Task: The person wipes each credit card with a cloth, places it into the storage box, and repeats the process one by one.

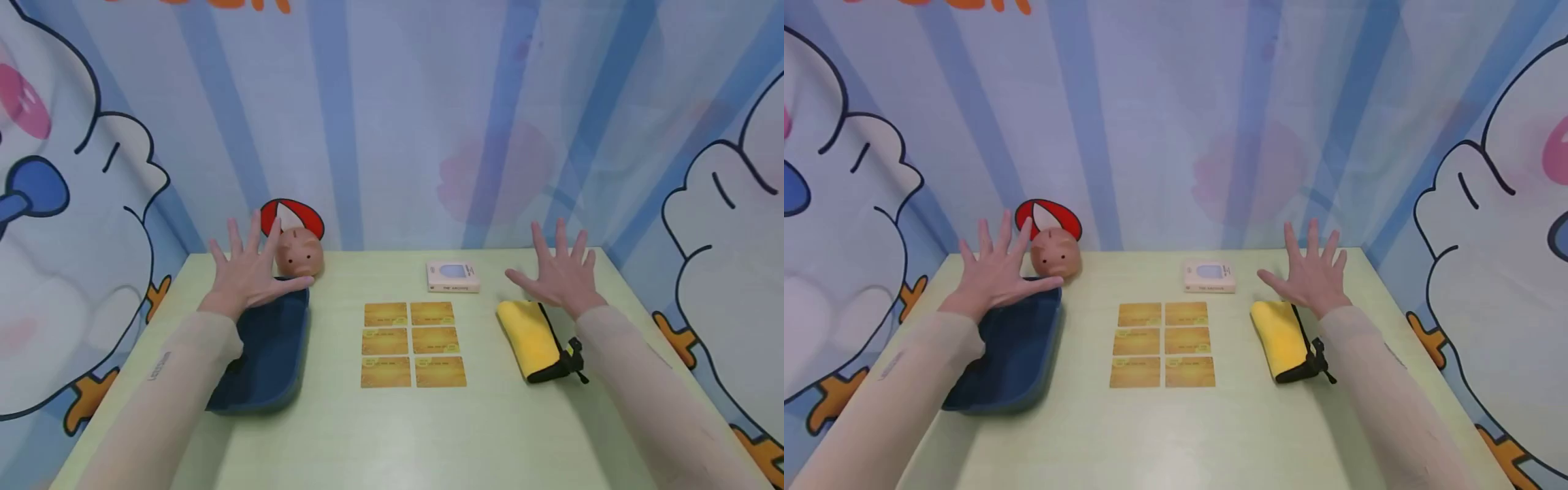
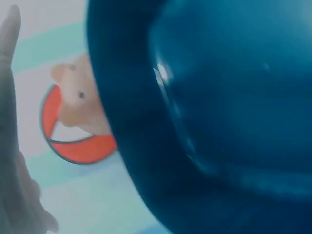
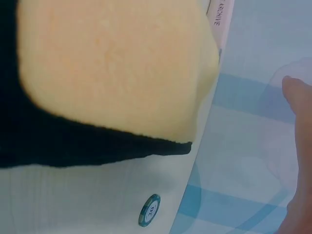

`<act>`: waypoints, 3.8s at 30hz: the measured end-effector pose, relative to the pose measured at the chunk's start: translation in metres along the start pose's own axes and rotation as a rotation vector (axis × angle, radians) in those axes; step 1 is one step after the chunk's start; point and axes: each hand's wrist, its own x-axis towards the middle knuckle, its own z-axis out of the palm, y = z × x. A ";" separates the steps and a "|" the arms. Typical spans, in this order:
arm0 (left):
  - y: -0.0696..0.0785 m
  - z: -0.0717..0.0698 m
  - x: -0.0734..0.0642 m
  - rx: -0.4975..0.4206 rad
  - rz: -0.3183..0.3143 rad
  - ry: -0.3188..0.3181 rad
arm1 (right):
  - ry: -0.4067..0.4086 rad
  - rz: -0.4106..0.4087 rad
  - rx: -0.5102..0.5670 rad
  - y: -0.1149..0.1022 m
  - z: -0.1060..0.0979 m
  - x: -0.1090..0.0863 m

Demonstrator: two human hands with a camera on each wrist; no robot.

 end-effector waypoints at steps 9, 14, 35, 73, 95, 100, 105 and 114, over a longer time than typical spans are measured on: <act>0.040 -0.021 -0.019 -0.123 0.129 -0.048 | -0.122 0.002 0.058 -0.006 -0.004 -0.022; 0.074 -0.027 -0.038 -0.169 0.243 -0.027 | -0.250 0.051 0.103 -0.017 0.007 -0.044; 0.149 0.045 -0.106 -0.348 0.437 -0.209 | -0.300 0.129 0.103 -0.047 0.045 -0.081; 0.140 0.081 -0.109 -0.574 0.319 -0.353 | -0.234 0.135 0.141 -0.043 0.052 -0.084; 0.137 0.085 -0.112 -0.542 0.278 -0.332 | -0.155 0.105 0.165 -0.044 0.054 -0.087; 0.132 0.086 -0.111 -0.575 0.323 -0.314 | -0.151 0.100 0.174 -0.044 0.052 -0.086; 0.128 0.088 -0.111 -0.650 0.354 -0.291 | -0.148 0.107 0.188 -0.043 0.053 -0.085; 0.124 0.087 -0.110 -0.772 0.351 -0.274 | -0.144 0.111 0.194 -0.043 0.050 -0.081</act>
